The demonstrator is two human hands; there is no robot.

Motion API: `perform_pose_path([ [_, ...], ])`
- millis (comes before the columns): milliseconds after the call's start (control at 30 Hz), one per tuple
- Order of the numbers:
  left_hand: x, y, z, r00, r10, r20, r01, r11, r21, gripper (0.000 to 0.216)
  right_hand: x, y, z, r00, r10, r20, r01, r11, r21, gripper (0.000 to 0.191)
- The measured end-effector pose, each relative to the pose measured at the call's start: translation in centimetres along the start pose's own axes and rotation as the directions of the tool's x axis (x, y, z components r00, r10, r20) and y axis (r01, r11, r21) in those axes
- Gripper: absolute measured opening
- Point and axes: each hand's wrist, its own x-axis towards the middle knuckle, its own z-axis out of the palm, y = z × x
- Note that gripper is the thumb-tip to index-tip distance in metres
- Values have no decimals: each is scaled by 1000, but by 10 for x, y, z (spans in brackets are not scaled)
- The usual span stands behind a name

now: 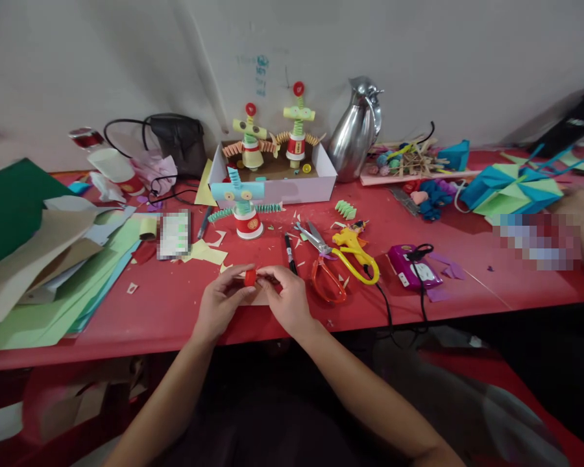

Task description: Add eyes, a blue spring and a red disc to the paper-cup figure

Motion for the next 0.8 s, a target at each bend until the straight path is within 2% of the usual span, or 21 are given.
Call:
perform_pose_path([
  [167, -2, -2, -4, 1000, -27, -11, 26, 996, -88, 36, -2, -5, 6, 999, 37, 15, -39, 996, 81, 20],
  [400, -2, -4, -5, 995, -14, -99, 3, 994, -112, 36, 3, -13, 13, 988, 156, 8, -153, 955, 256, 14],
  [500, -2, -4, -5, 995, -54, -84, 44, 992, -119, 37, 3, -15, 12, 987, 161, -7, -155, 956, 250, 15],
  [800, -2, -2, -4, 998, -39, -58, 31, 991, -132, 34, -5, -13, -5, 998, 59, 6, -59, 993, 102, 18],
])
